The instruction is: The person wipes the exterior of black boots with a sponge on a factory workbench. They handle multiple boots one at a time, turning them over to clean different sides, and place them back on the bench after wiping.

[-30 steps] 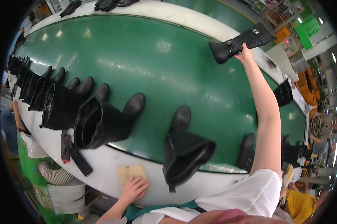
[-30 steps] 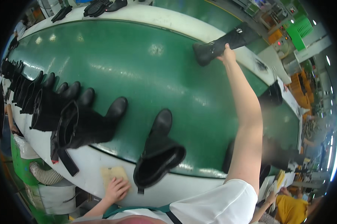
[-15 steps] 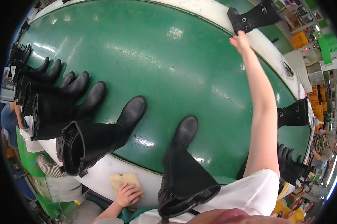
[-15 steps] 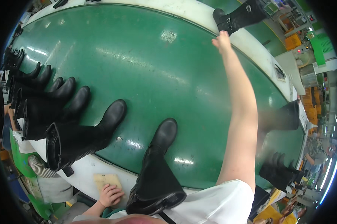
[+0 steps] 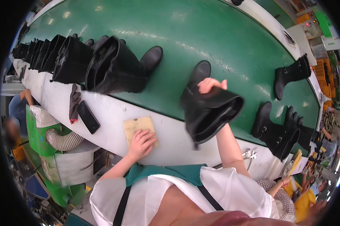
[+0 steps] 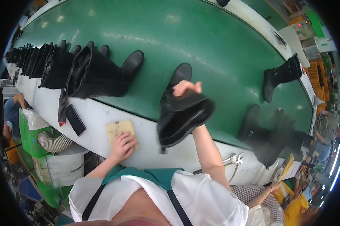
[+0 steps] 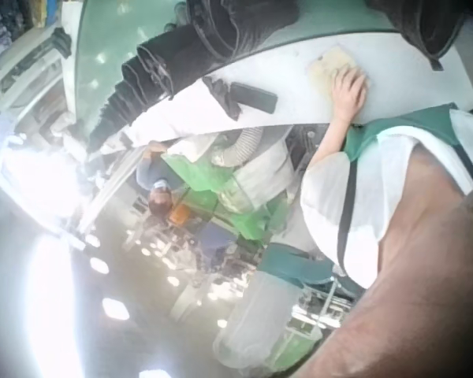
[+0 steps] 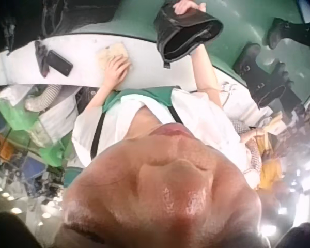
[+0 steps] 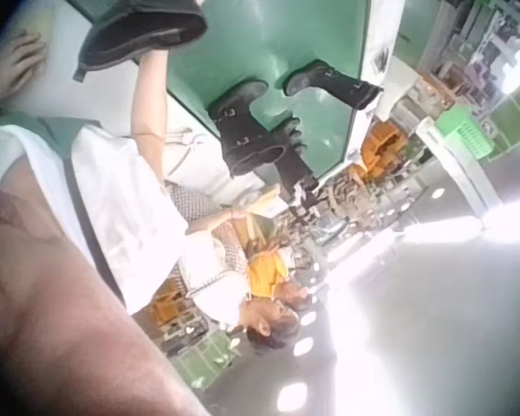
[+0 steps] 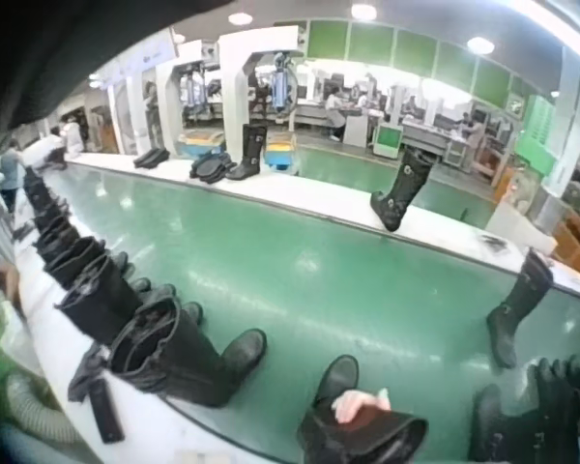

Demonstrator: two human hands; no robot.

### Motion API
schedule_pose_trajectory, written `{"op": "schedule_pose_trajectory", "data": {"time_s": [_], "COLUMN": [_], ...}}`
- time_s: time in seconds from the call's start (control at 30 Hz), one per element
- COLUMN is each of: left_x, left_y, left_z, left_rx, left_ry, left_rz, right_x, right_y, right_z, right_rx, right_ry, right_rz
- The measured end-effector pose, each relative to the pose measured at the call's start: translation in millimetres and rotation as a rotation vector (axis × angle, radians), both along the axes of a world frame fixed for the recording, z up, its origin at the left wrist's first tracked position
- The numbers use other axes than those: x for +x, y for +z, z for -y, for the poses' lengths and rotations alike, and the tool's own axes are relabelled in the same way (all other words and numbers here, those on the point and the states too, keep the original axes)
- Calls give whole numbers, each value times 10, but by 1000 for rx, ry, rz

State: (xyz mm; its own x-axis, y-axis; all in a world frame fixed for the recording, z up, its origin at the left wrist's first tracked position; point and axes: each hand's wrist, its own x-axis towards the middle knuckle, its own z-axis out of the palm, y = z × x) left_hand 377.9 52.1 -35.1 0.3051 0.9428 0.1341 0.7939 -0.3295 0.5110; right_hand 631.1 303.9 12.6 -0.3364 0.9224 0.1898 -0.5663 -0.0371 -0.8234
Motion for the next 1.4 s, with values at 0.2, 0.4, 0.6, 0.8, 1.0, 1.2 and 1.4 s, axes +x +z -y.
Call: {"op": "schedule_pose_trajectory", "data": {"time_s": [0.2, 0.4, 0.6, 0.8, 1.0, 1.2, 1.4], "left_x": [14, 29, 75, -14, 54, -29, -12], "left_y": [-116, -312, -374, -386, -344, -477, -443], "left_z": [98, 225, 116, 262, 253, 192, 209], "left_rx": [148, 327, 501, 524, 448, 498, 498], "left_ry": [5, -25, -109, -50, -59, -67, -62], "left_rz": [40, 17, 60, 126, 121, 141, 112], "right_x": [436, 645, 519, -137, -45, -84, -108], "right_y": [374, 561, 288, -517, -705, -891, -698], "right_z": [369, 998, 1886, 1987, 1872, 1742, 1917], "right_rx": [1, 767, 723, 389, 243, 315, 394], "right_ry": [-14, 488, 384, -133, -362, -306, -314], "right_rz": [-636, -645, -508, -114, 258, 153, 248]}}
